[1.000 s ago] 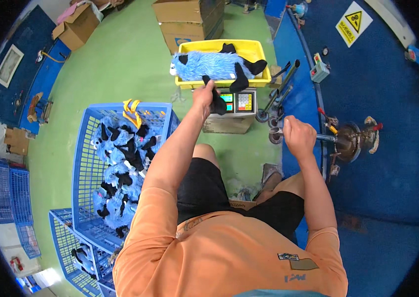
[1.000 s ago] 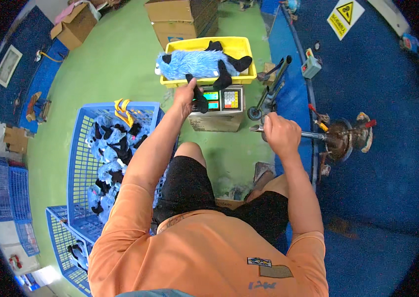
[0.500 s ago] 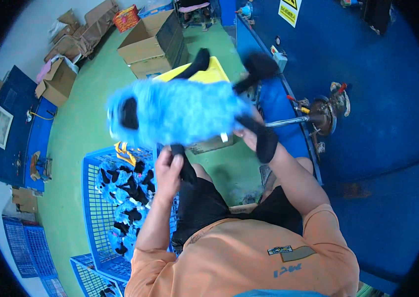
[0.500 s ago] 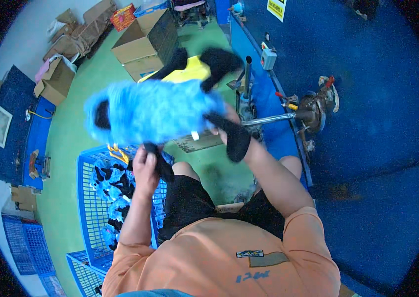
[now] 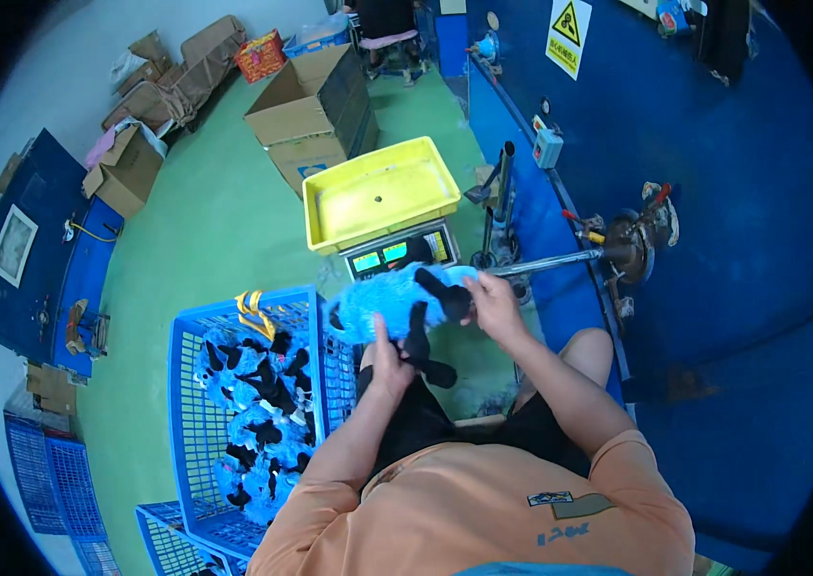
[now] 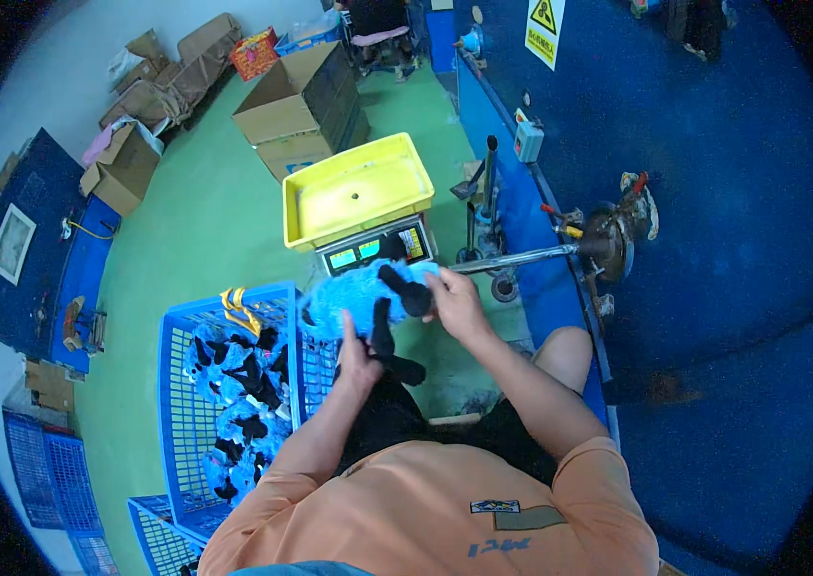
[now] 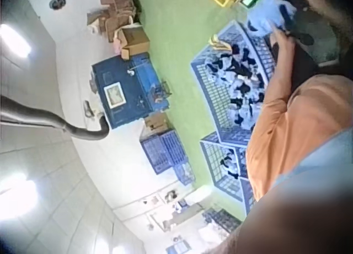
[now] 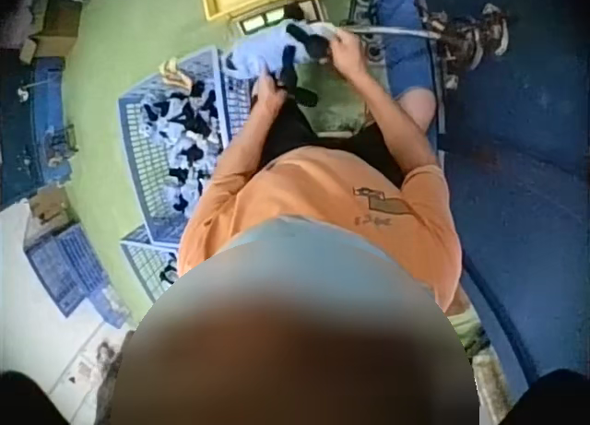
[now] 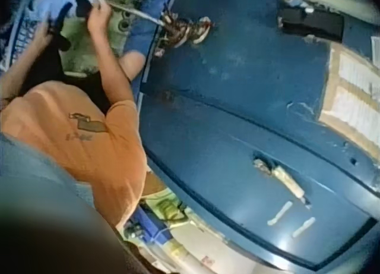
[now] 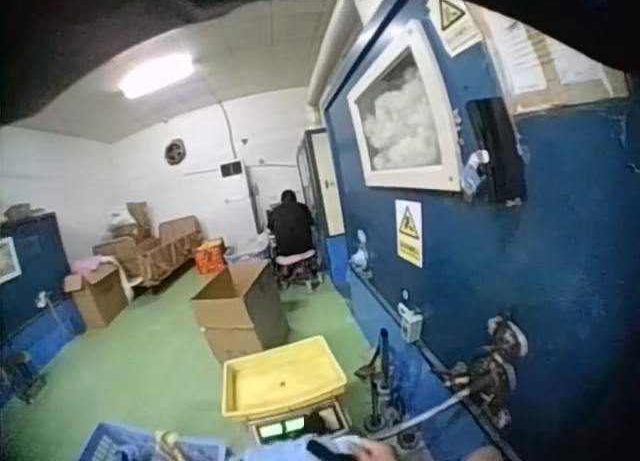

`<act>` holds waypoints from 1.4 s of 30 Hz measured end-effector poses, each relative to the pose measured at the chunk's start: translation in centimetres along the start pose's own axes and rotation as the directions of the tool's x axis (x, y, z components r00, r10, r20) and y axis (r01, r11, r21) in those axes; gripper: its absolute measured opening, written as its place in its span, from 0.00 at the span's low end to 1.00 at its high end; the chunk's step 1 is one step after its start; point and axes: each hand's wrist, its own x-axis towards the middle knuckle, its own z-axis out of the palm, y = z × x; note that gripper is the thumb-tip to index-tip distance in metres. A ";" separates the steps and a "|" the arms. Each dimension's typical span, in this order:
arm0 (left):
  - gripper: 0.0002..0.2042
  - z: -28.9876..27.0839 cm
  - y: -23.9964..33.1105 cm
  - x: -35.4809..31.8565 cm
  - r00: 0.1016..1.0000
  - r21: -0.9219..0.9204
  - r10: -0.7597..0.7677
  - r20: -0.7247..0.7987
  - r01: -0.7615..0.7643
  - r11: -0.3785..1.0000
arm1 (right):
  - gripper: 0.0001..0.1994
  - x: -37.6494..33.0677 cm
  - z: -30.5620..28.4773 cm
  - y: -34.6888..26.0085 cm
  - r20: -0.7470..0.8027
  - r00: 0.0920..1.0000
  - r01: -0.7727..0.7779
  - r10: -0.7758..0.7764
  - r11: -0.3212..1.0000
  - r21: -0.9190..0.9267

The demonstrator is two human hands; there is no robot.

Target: The person is weighing plush toys on a digital scale and handling them between crates.

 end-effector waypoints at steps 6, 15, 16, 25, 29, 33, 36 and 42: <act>0.18 10.8 -6.7 -4.8 0.836 0.399 0.319 0.447 -0.505 0.765 | 0.05 0.5 -12.8 2.3 -0.208 0.836 0.462 -0.507 0.857 -0.230; 0.14 11.7 -10.4 -0.4 0.955 0.495 0.122 0.271 -0.248 0.833 | 0.14 1.3 -7.1 -5.5 -0.250 0.750 0.388 -0.612 0.714 -0.583; 0.14 12.0 -10.4 -0.5 0.954 0.504 0.136 0.266 -0.258 0.824 | 0.13 2.4 -5.4 -4.9 -0.050 0.754 0.362 -0.655 0.478 -0.800; 0.14 15.6 -18.7 3.1 0.826 0.545 0.347 0.444 -0.556 0.628 | 0.10 6.3 -14.7 -0.1 0.065 0.733 0.194 -0.677 0.117 -0.974; 0.14 15.0 -17.5 2.2 0.859 0.534 0.278 0.429 -0.489 0.690 | 0.11 6.2 -13.7 -0.3 0.063 0.752 0.193 -0.656 0.128 -0.973; 0.14 13.5 -14.5 0.8 0.912 0.560 0.205 0.354 -0.382 0.735 | 0.11 5.7 -10.3 -1.1 0.051 0.791 0.211 -0.610 0.194 -0.958; 0.14 12.7 -13.4 0.5 0.932 0.588 0.198 0.303 -0.346 0.731 | 0.11 5.3 -8.4 -2.2 0.065 0.795 0.255 -0.603 0.236 -0.938; 0.12 11.9 -11.8 -1.1 0.940 0.534 0.190 0.283 -0.319 0.783 | 0.11 5.3 -6.6 -2.4 0.077 0.810 0.249 -0.581 0.223 -0.943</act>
